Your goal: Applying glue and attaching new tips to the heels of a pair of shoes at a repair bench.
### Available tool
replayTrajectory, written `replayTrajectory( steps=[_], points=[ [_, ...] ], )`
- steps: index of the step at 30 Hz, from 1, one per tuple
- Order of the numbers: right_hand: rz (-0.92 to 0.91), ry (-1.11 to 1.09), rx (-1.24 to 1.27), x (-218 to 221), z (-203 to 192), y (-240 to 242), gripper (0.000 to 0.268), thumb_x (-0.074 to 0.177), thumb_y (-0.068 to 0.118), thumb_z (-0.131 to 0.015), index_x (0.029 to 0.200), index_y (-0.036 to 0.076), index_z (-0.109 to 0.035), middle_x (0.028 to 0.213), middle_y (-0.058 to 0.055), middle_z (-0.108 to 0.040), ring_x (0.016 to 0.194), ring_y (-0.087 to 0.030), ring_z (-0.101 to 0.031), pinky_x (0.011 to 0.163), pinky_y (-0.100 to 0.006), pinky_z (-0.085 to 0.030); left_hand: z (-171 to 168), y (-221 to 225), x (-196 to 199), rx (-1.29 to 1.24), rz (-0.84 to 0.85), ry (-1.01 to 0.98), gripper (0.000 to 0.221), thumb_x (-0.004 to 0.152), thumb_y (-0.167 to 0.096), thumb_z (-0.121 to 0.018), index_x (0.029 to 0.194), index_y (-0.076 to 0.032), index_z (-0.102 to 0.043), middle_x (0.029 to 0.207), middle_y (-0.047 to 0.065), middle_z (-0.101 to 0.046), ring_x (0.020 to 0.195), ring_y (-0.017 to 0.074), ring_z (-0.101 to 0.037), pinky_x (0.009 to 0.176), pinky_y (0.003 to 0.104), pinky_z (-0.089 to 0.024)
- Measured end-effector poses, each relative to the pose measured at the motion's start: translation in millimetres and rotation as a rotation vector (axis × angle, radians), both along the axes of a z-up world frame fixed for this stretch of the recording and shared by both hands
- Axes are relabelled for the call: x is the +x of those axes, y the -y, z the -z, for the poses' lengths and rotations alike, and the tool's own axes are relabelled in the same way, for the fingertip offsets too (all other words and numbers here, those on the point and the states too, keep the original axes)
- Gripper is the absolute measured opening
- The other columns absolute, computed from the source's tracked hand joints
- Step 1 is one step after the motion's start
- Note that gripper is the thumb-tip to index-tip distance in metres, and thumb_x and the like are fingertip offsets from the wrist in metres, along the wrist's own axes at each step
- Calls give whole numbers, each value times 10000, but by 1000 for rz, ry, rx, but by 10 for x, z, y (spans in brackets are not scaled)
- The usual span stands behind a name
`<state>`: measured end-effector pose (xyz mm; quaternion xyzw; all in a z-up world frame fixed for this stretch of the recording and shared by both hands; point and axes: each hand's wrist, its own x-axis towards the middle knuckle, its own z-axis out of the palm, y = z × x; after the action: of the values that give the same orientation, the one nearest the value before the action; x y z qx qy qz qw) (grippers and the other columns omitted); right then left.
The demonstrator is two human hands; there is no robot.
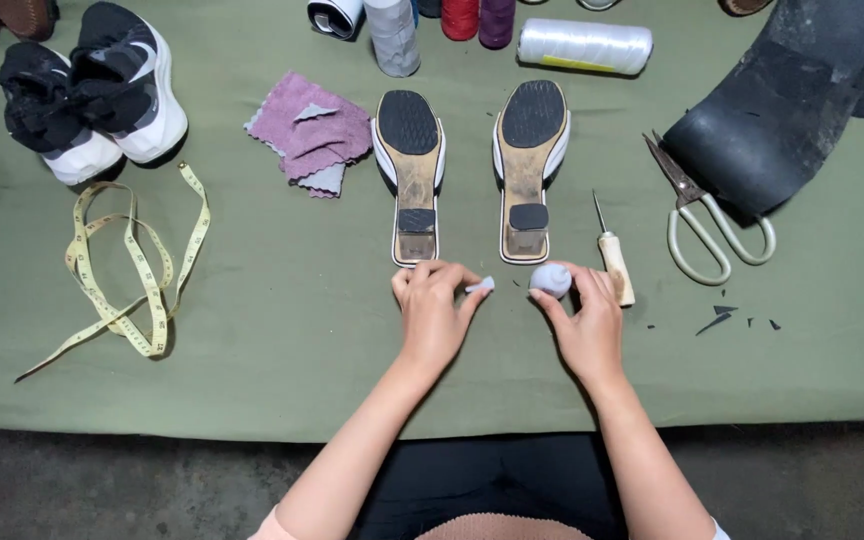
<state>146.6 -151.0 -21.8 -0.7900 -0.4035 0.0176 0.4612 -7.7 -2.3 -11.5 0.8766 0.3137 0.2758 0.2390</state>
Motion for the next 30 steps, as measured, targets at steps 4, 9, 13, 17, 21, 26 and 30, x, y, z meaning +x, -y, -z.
replayTrajectory(
  steps=[4,9,13,17,21,26,30],
  points=[
    [18,-93,57,-93,-242,17,301,903,163,-819,1152,73,-676,1214,-90,-728,1124,-292,-669,989,-437,-515,-193,53,-230,101,-31,73,301,738,-275,-905,980,-255,-729,909,-89,-679,1014,157,-618,944,418,-348],
    [92,-293,85,-89,-151,120,281,997,104,-716,1236,32,-587,1228,-144,-709,1118,-281,-665,1001,-461,-517,-569,-554,-407,253,-104,104,245,786,-259,-900,977,-273,-747,957,-95,-657,1067,175,-578,975,457,-331],
    [128,-361,48,24,-29,291,300,945,50,-788,1172,-13,-602,1142,-184,-709,1059,-250,-652,977,-428,-529,-694,-984,-375,209,85,-8,426,767,-281,-901,1158,-235,-739,1106,-27,-700,1139,213,-570,1021,467,-299],
    [157,-406,38,91,-69,421,317,916,60,-823,1169,22,-636,1062,-109,-677,1030,-164,-596,978,-364,-526,-759,-1129,-270,122,211,-125,537,749,-289,-910,1237,-180,-716,1200,16,-701,1187,227,-570,1032,473,-283],
    [180,-505,66,88,-174,416,311,912,52,-808,1183,28,-659,1047,-97,-653,1016,-143,-557,1015,-359,-525,-751,-1174,-173,-56,304,-184,487,762,-200,-886,1218,-123,-733,1093,93,-734,1075,302,-672,950,428,-442],
    [161,-528,51,43,-228,341,289,934,62,-792,1189,32,-659,1039,-88,-651,1007,-141,-585,994,-357,-551,-440,-1105,-34,-141,267,-70,440,816,-223,-859,1228,-169,-718,1066,48,-711,1066,266,-693,923,397,-538],
    [113,-595,83,29,-225,281,265,960,56,-739,1196,-8,-636,1020,-151,-665,984,-193,-630,958,-405,-581,-360,-1041,-28,-205,300,18,462,791,-194,-877,1223,-154,-719,1084,48,-716,1063,270,-690,933,388,-557]
  ],
)
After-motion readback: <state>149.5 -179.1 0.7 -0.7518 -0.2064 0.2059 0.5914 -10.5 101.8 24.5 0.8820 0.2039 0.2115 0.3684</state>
